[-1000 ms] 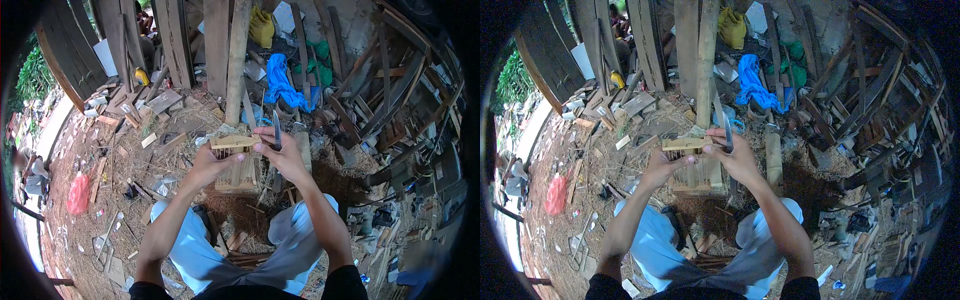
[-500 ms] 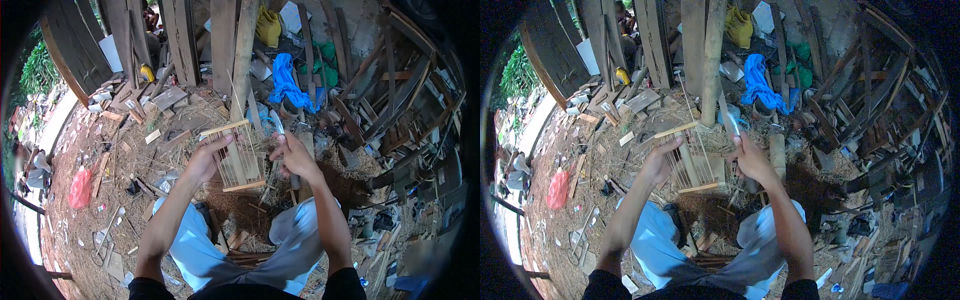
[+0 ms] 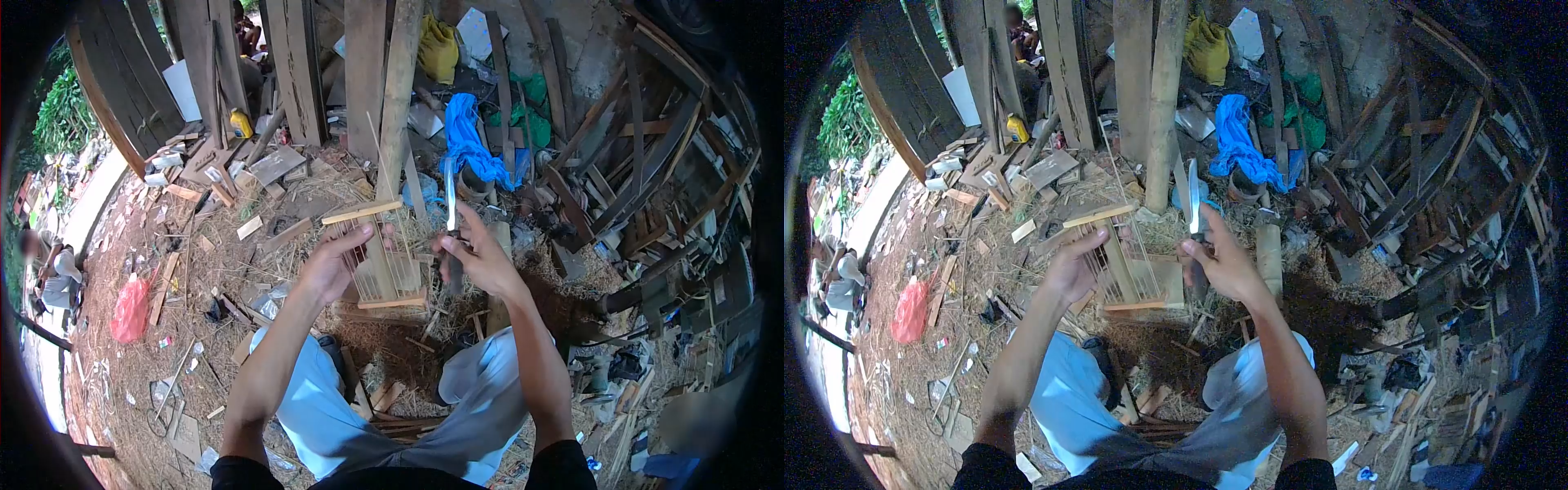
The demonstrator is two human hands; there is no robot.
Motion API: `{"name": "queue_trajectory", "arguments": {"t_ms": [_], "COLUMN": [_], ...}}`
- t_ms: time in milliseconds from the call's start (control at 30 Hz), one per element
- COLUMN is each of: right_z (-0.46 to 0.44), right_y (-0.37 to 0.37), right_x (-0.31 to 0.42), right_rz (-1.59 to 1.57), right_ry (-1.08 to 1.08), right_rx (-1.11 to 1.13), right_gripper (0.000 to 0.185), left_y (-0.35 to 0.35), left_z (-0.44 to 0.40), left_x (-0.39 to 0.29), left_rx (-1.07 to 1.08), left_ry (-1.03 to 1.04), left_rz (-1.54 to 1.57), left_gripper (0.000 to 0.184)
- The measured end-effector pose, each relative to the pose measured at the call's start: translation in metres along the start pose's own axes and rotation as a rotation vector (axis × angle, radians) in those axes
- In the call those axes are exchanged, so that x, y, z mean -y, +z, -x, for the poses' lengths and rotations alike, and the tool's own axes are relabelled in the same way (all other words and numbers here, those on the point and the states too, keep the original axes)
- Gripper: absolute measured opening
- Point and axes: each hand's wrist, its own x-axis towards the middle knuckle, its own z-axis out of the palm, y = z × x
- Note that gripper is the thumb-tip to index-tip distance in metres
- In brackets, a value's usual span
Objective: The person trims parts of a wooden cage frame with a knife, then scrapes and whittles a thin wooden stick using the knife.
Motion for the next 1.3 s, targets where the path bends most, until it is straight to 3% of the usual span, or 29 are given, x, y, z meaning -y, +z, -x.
{"name": "queue_trajectory", "arguments": {"t_ms": [67, 100, 167, 200, 267, 300, 333, 367, 433, 500, 533, 600, 733, 800, 1000, 1100, 1167, 1200, 1233, 1300], "right_z": [0.001, -0.001, -0.006, -0.004, 0.002, 0.002, 0.004, 0.002, -0.003, -0.003, -0.001, 0.003, -0.002, -0.015, 0.006, -0.006, -0.010, -0.010, -0.007, 0.004], "right_y": [0.005, 0.004, 0.000, 0.001, 0.008, 0.015, 0.023, 0.028, 0.035, 0.041, 0.044, 0.049, 0.049, 0.042, 0.062, 0.053, 0.045, 0.047, 0.051, 0.059], "right_x": [0.009, 0.002, -0.017, -0.013, 0.002, 0.005, -0.001, -0.011, -0.026, -0.030, -0.028, -0.020, -0.028, -0.042, -0.017, -0.033, -0.042, -0.037, -0.031, -0.017], "right_rz": [0.296, 0.298, 0.581, 0.583, 0.647, 0.583, 0.493, 0.635, 0.775, 0.886, 0.886, 0.846, 0.960, 1.237, 0.982, 1.081, 1.130, 1.170, 1.161, 1.013], "right_ry": [0.132, 0.131, -0.301, -0.298, -0.422, -0.589, -0.528, -0.527, -0.523, -0.300, -0.300, -0.510, -0.593, -0.263, -0.515, -0.328, -0.281, -0.233, -0.228, -0.420], "right_rx": [-0.127, -0.126, -0.419, -0.417, -0.487, -0.459, -0.369, -0.323, -0.276, -0.188, -0.194, -0.214, -0.216, -0.188, -0.284, -0.214, -0.191, -0.182, -0.206, -0.251], "right_gripper": [0.046, 0.046, 0.039, 0.039, 0.031, 0.026, 0.027, 0.027, 0.027, 0.027, 0.027, 0.027, 0.025, 0.023, 0.015, 0.015, 0.015, 0.014, 0.014, 0.014], "left_y": [0.006, 0.004, -0.005, -0.007, -0.009, -0.003, 0.005, 0.010, 0.003, -0.005, -0.009, -0.010, -0.009, -0.006, -0.012, -0.002, 0.004, 0.003, 0.000, -0.005], "left_z": [0.002, 0.000, -0.005, -0.007, -0.010, -0.007, -0.002, 0.002, -0.002, -0.006, -0.007, -0.008, -0.004, -0.005, -0.009, -0.003, 0.000, 0.000, -0.002, -0.008], "left_x": [-0.001, 0.000, 0.005, 0.008, 0.015, 0.013, 0.009, 0.006, 0.010, 0.014, 0.016, 0.014, 0.013, 0.015, 0.017, 0.010, 0.004, 0.004, 0.006, 0.012], "left_rx": [-0.104, -0.104, -0.204, -0.205, -0.363, -0.364, -0.367, -0.370, -0.380, -0.385, -0.375, -0.364, -0.403, -0.404, -0.388, -0.412, -0.489, -0.472, -0.459, -0.428], "left_ry": [0.093, 0.095, 0.315, 0.314, 0.669, 0.668, 0.591, 0.514, 0.552, 0.590, 0.619, 0.656, 0.581, 0.600, 0.627, 0.593, 0.334, 0.338, 0.388, 0.443], "left_rz": [-0.116, -0.114, -0.688, -0.685, -1.042, -1.039, -1.043, -1.047, -1.104, -1.161, -1.185, -1.208, -1.260, -1.268, -1.243, -1.221, -1.344, -1.359, -1.332, -1.303], "left_gripper": [0.029, 0.029, 0.026, 0.026, 0.027, 0.027, 0.028, 0.030, 0.028, 0.026, 0.024, 0.022, 0.021, 0.022, 0.024, 0.025, 0.020, 0.020, 0.021, 0.022]}}
